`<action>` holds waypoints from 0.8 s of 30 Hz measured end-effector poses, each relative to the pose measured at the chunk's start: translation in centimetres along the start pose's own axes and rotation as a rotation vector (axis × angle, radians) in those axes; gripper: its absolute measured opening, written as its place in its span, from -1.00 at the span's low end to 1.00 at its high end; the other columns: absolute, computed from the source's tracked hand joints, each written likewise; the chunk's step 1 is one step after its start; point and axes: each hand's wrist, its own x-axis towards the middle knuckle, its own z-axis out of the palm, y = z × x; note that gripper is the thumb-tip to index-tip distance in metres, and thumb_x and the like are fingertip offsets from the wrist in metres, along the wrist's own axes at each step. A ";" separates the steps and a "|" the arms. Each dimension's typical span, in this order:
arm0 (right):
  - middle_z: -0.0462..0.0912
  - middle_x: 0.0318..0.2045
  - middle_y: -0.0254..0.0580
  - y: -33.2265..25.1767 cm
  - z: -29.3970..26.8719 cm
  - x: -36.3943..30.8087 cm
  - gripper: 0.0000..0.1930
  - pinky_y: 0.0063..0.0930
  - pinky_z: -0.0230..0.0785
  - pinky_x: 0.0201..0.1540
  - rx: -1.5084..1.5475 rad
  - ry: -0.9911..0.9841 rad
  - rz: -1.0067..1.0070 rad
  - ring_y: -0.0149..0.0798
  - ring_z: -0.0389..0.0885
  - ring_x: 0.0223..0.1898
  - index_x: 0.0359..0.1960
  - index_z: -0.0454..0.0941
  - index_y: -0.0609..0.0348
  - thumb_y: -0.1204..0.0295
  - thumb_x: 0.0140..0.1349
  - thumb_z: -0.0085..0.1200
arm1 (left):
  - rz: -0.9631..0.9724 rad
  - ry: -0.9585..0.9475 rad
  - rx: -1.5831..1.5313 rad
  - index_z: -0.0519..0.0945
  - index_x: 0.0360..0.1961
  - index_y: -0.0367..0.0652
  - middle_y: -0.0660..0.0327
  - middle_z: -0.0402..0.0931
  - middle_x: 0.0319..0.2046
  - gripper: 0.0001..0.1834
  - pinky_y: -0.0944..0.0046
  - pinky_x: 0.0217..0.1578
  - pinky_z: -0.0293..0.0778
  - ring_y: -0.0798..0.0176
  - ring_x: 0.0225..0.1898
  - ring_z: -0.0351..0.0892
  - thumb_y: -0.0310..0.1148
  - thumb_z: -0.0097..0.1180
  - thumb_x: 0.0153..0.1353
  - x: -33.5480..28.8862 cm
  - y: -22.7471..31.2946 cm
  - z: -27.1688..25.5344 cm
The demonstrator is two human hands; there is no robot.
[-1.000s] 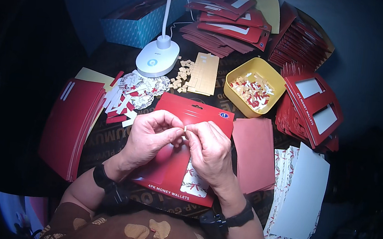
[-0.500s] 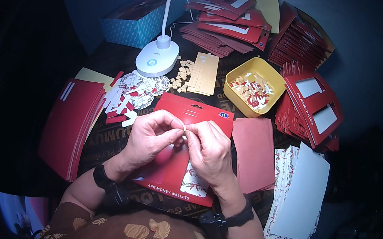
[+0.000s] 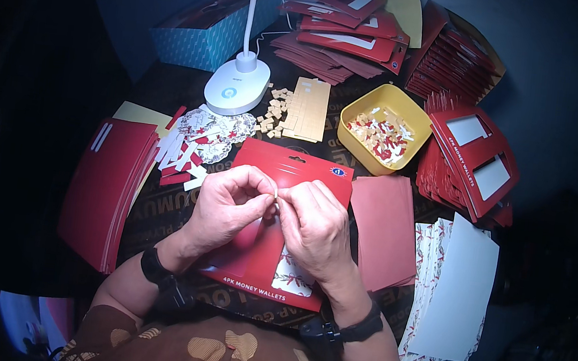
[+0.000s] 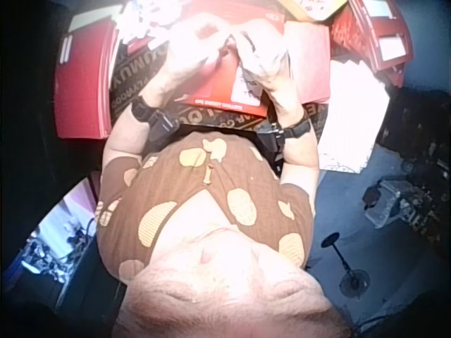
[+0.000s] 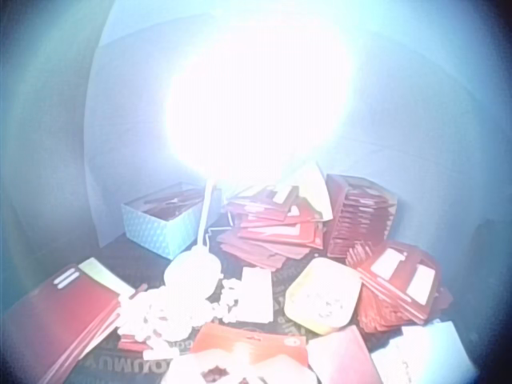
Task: The person is placing decorative greeting cards or money wallets into red retail packaging folders.
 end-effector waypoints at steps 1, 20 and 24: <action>0.57 -0.49 -0.07 0.0 0.0 0.0 -0.89 -0.22 0.42 -0.38 0.002 0.002 -0.012 -0.02 0.56 -0.45 -0.38 0.57 0.31 0.68 0.06 0.23 | 0.004 0.000 0.002 0.56 -0.23 -0.35 0.21 0.61 -0.31 -0.97 0.44 -0.24 0.57 0.46 -0.31 0.60 -0.63 0.10 0.34 0.0 0.1 0.0; 0.65 -0.47 -0.11 0.0 0.0 -0.5 -0.96 -0.43 0.46 -0.38 0.217 -0.042 0.188 -0.25 0.64 -0.45 -0.32 0.60 0.33 0.65 0.20 0.18 | -0.028 -0.044 0.022 0.52 -0.23 -0.31 0.23 0.59 -0.29 -0.95 0.45 -0.27 0.57 0.47 -0.30 0.59 -0.64 0.08 0.32 0.0 0.4 -0.1; 0.68 -0.48 -0.27 0.0 -0.1 -0.7 -0.93 -0.62 0.46 -0.36 0.483 -0.017 0.475 -0.53 0.61 -0.45 -0.29 0.59 0.32 0.57 0.35 0.11 | -0.071 -0.025 -0.100 0.51 -0.18 -0.31 0.20 0.61 -0.28 -0.94 0.43 -0.25 0.59 0.44 -0.30 0.62 -0.62 0.09 0.35 0.1 0.4 0.0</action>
